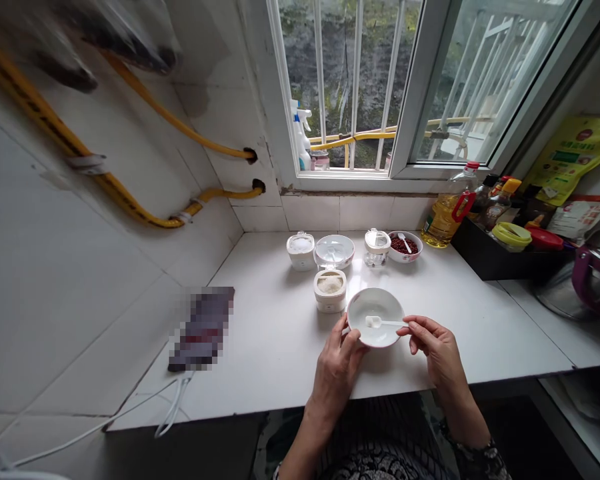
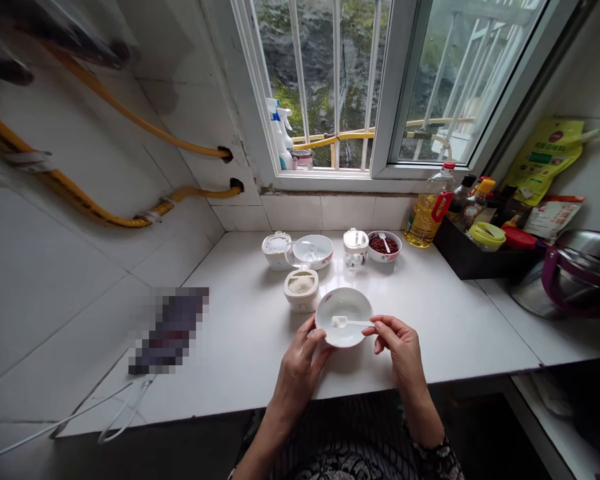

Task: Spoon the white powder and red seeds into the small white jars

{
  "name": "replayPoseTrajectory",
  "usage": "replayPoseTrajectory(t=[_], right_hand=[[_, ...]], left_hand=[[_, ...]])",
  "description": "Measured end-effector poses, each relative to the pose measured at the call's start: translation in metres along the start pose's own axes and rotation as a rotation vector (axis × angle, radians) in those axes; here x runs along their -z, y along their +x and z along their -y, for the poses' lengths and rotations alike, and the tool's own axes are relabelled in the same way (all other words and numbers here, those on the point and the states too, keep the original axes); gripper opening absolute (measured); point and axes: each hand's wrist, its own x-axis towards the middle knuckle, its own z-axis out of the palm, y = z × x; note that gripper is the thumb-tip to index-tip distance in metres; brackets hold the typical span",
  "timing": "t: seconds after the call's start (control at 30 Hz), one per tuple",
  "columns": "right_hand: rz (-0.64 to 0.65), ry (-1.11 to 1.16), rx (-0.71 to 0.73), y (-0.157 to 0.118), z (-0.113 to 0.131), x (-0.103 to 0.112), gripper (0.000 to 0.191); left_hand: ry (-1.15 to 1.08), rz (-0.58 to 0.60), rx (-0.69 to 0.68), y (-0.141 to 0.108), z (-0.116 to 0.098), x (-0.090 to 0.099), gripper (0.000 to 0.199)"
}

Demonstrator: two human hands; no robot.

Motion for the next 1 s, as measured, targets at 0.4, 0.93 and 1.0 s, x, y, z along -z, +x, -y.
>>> replayPoseTrajectory(t=[0.4, 0.93, 1.0], right_hand=[[0.048, 0.051, 0.049, 0.036, 0.023, -0.033, 0.035], [0.142, -0.724, 1.277, 0.052, 0.015, -0.084, 0.024], [0.128, -0.759, 1.394, 0.049, 0.017, -0.082, 0.028]], left_hand=[[0.018, -0.011, 0.047, 0.001, 0.002, -0.003, 0.030], [-0.007, -0.046, 0.041, 0.002, 0.001, -0.004, 0.026], [-0.005, -0.046, 0.038, 0.002, 0.002, -0.004, 0.026]])
